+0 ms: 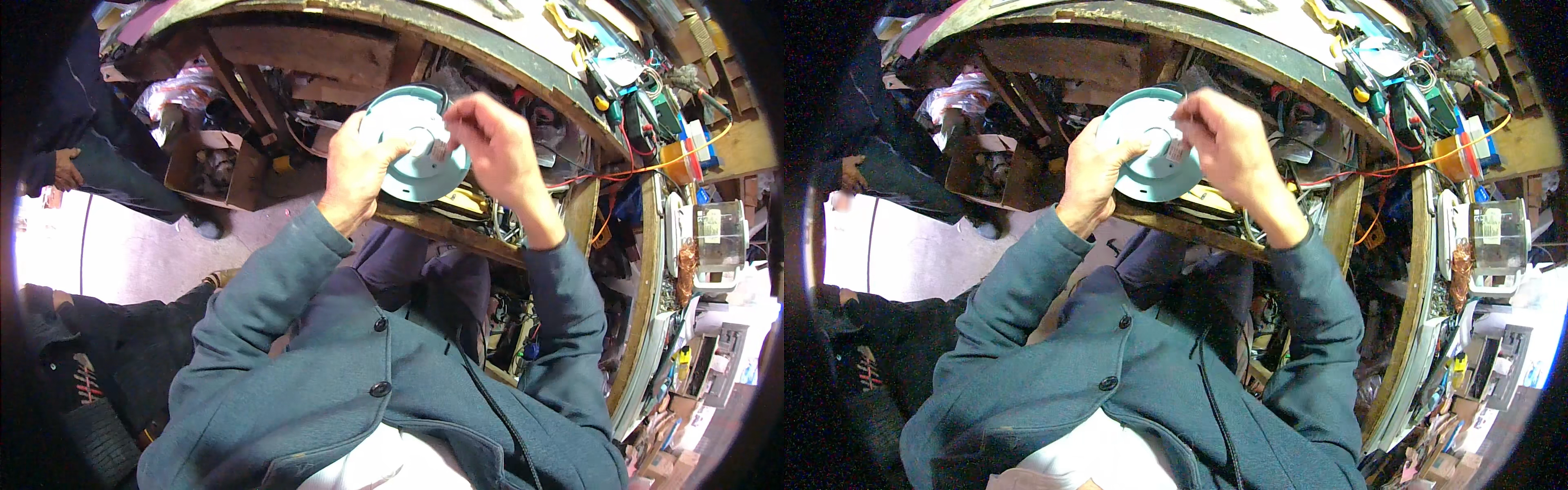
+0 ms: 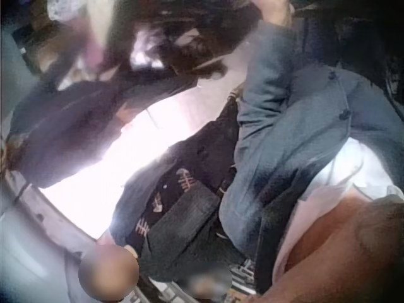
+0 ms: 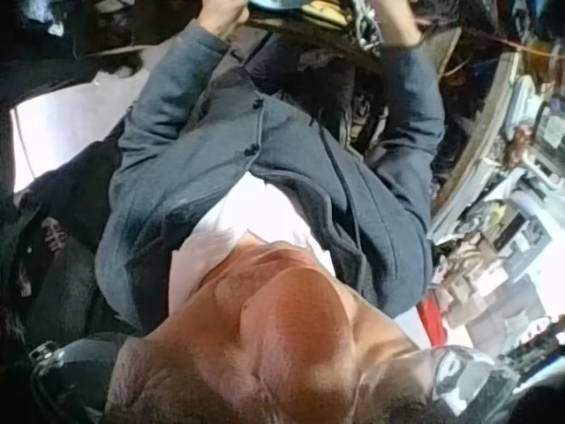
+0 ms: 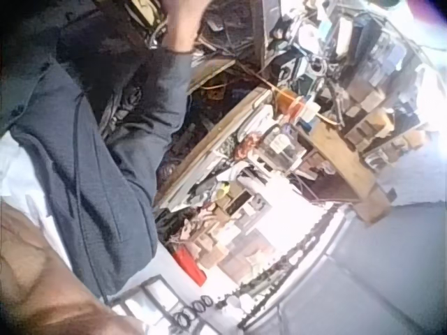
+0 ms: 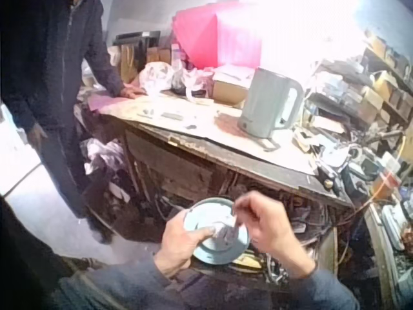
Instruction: The person disassembles a circular appliance base, uses a screwdriver to remove a screw, and reassembles the base. They then handle a small white electrical component and test a black cylindrical device with multimeter probes.
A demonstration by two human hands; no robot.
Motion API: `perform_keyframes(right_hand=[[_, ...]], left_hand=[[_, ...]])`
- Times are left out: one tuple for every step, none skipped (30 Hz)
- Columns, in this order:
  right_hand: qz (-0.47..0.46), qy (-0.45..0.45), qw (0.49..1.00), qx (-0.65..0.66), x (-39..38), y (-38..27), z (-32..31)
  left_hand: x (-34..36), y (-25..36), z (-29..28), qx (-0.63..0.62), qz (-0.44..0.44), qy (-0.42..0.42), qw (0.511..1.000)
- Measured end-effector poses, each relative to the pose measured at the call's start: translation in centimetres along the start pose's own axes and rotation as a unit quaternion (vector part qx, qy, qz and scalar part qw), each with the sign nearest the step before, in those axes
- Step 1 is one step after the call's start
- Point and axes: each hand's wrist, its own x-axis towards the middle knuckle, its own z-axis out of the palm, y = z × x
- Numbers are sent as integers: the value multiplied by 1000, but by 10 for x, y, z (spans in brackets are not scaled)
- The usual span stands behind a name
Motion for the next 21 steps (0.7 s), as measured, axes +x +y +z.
perform_keyframes(right_hand=[[-43, 13, 997, -66, -13, 4, 4], [-87, 25, 987, -131, -24, 8, 8], [-100, 23, 984, -144, -31, 8, 11], [-96, 12, 982, -161, -34, 7, 13], [-114, 10, 977, -182, -36, 8, 17], [-132, 10, 970, -204, -37, 9, 19], [-138, 5, 965, -224, -38, 8, 19], [-145, 0, 959, -244, -38, 8, 18], [-152, -5, 952, -264, -38, 7, 18], [-156, -6, 953, -260, -38, 6, 18], [-159, -7, 954, -255, -38, 6, 18], [-163, -7, 954, -252, -39, 5, 18], [-164, -6, 955, -246, -39, 6, 18], [-165, -6, 957, -240, -40, 8, 18], [-166, -4, 958, -233, -41, 9, 18], [-168, -2, 958, -233, -42, 9, 19], [-170, -1, 957, -234, -42, 9, 20], [-173, 1, 957, -233, -42, 10, 20], [-174, 2, 955, -239, -43, 10, 20], [-176, 3, 953, -245, -43, 9, 20], [-176, 6, 951, -253, -43, 8, 19]], left_hand=[[2, -2, -1, -4, -6, -4, 1000], [2, -3, -1, -7, -11, -7, 1000], [1, -1, 0, -7, -8, -7, 1000], [0, 0, 0, -9, -10, -8, 1000], [-1, 0, 0, -12, -11, -7, 1000], [0, 1, 0, -14, -12, -9, 1000], [-1, 2, 1, -17, -14, -10, 1000], [-1, 3, 2, -20, -15, -10, 1000], [-2, 4, 2, -23, -16, -9, 1000], [-2, 4, 2, -19, -18, -7, 1000], [-1, 4, 2, -15, -20, -5, 1000], [-1, 4, 2, -12, -21, -3, 1000], [-1, 4, 2, -14, -19, -3, 1000], [-2, 4, 2, -15, -18, -3, 1000], [-2, 5, 2, -15, -17, -4, 1000], [-3, 5, 2, -15, -17, -4, 1000], [-3, 4, 1, -14, -18, -4, 1000], [-4, 4, 1, -12, -18, -4, 1000], [-4, 4, 1, -7, -18, -7, 1000], [-4, 4, 0, -2, -20, -10, 1000], [-4, 4, 0, 3, -21, -16, 1000]])
